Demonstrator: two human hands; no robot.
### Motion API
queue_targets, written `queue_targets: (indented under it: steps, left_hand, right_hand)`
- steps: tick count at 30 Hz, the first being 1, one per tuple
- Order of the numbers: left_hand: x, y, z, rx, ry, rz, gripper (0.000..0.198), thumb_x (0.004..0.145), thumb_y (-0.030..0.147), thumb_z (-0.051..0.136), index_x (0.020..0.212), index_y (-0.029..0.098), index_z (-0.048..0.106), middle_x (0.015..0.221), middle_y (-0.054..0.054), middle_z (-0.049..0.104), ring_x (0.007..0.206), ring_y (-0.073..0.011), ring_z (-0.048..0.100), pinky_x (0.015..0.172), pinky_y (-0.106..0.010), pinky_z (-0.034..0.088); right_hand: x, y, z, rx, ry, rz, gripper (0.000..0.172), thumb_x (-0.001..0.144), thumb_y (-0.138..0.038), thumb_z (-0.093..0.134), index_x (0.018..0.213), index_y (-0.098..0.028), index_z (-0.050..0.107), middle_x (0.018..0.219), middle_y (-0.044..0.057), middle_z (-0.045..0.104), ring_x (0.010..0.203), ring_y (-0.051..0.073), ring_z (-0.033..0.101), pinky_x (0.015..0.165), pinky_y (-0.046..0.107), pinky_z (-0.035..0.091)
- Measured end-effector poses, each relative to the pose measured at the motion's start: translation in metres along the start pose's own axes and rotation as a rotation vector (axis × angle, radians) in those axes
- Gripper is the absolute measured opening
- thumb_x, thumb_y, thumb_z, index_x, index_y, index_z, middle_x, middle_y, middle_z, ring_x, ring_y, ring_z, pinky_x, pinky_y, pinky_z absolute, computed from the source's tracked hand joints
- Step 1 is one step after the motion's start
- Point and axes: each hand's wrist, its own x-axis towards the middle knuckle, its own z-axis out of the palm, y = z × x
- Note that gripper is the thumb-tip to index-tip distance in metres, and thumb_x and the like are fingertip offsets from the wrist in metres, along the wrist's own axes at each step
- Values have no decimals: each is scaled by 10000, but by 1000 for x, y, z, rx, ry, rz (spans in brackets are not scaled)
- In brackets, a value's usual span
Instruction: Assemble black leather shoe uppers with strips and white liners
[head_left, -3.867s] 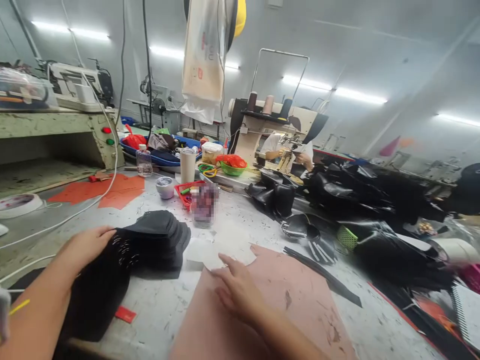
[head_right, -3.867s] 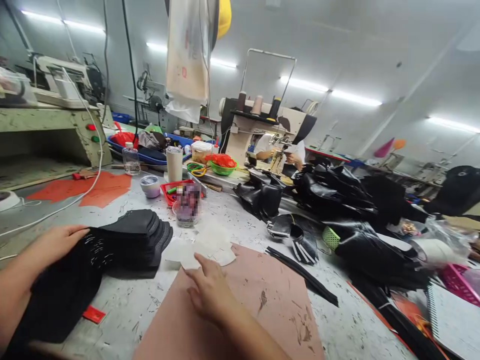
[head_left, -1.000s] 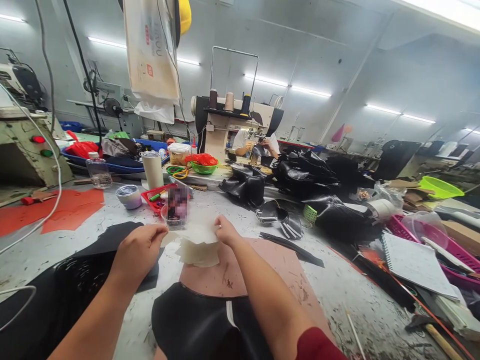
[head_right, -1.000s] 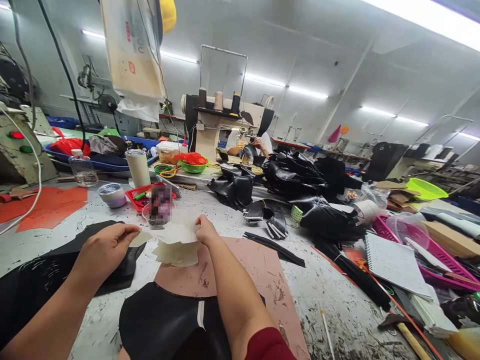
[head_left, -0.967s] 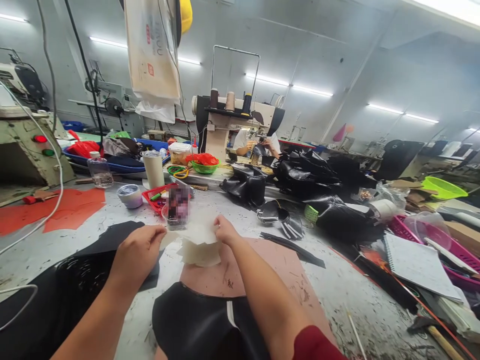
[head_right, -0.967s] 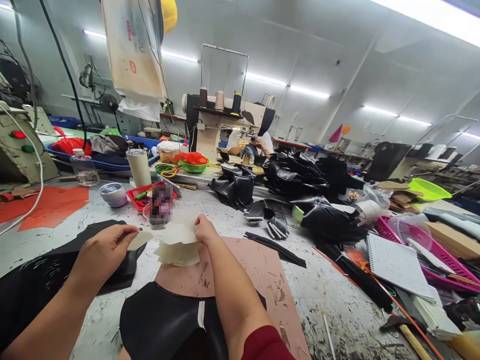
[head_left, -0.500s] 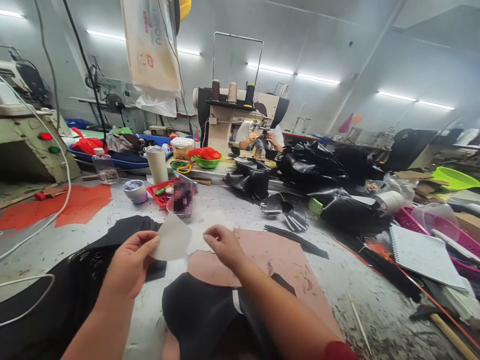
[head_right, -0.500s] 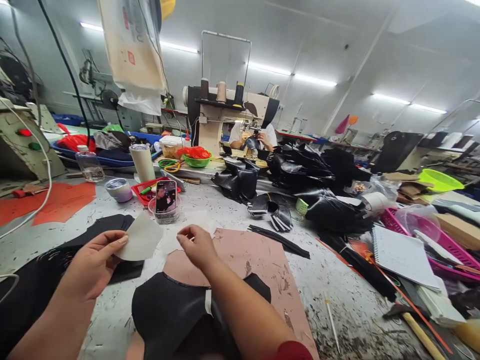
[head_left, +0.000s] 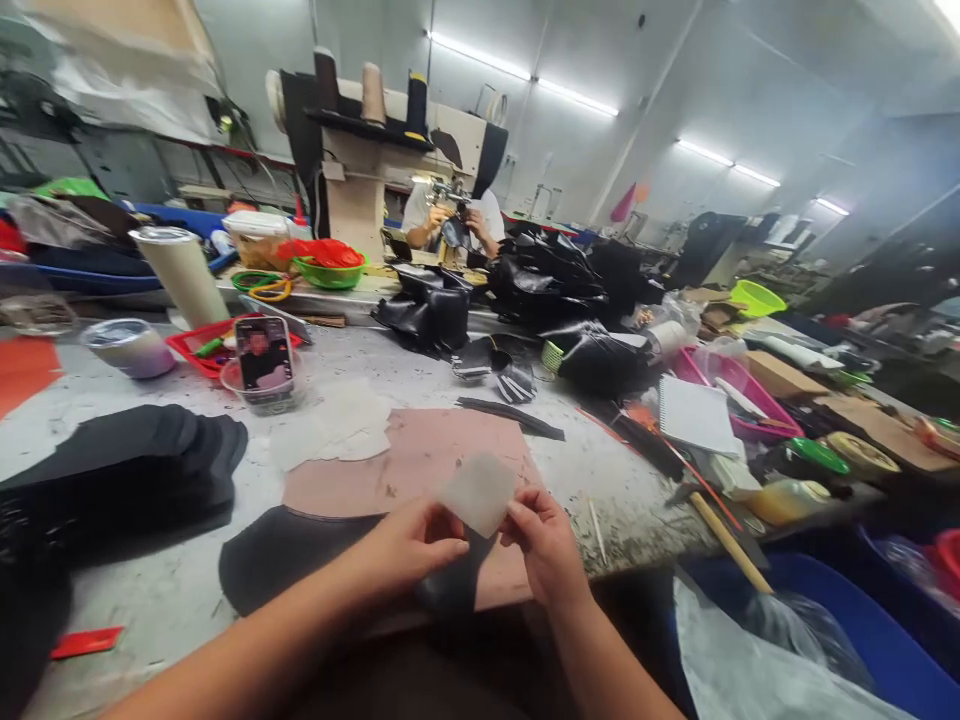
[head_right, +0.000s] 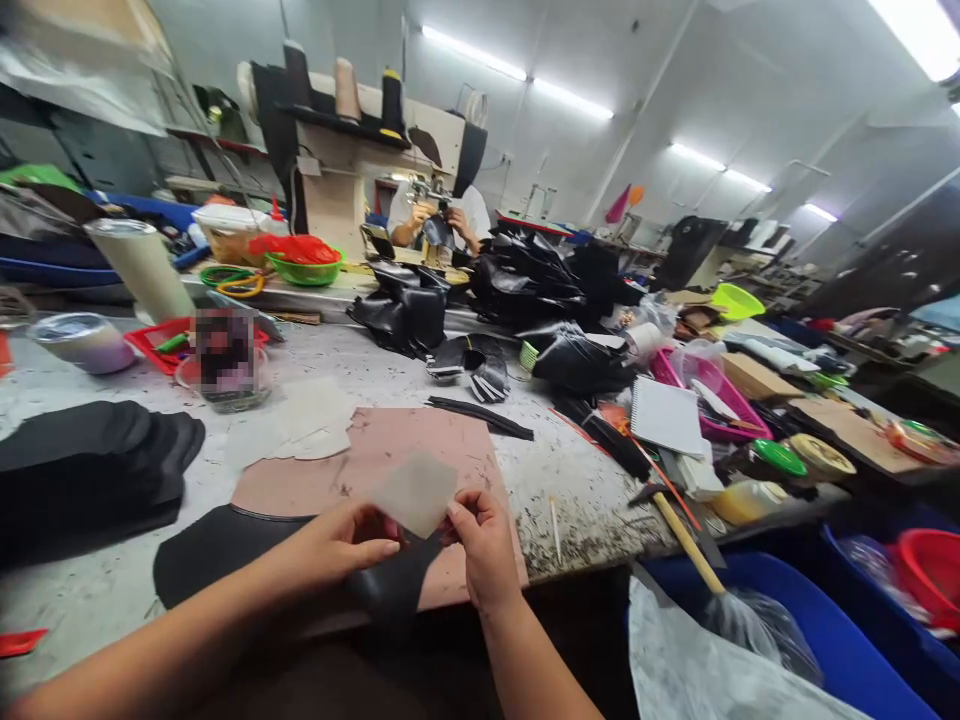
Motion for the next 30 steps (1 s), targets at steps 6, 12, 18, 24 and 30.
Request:
queue_targets:
  steps: [6,12,18,24,30]
  left_hand:
    - [35,-5,-3,207,12,-150,257,565,344,617,650,202,420,533,88,477,511,-109,494,502,-239,428]
    - [63,-13,-8,779,64,-155,103,654,218,483,648,213,380,556,74,481,477,-119,511,454,-220,348]
    - [83,-14,-15,1016,70,-114,171,630,194,541,600,213,373,563,44,487,598,-158,496,509,-237,273]
    - [84,-21,-16,1073,62,-130,186,687,220,505,606,215,337,578,38,492,601,-154,496,524,-237,276]
    - [88,-25,-16,1106,41,-120,170,690,223,507,622,217,351,597,32,519,610,-157,515,529,-240,292]
  right_hand:
    - [4,16,-37,-151,4,171,257,537,-288,659,586,-186,428,394,-87,462,348,59,435,384,172,368]
    - [7,41,-30,-364,109,-6,174,599,-207,576,762,-191,518,530,-63,545,460,94,532,464,198,436]
    - [16,37,-31,-835,21,-277,226,693,-191,474,803,-150,667,743,70,684,640,172,627,629,287,503]
    - [17,46,-32,-957,29,-411,255,728,-176,453,824,-164,689,745,64,692,660,172,636,634,278,505]
    - [17,43,-31,-1055,18,-467,245,728,-139,453,808,-181,681,709,40,679,626,152,618,615,247,482]
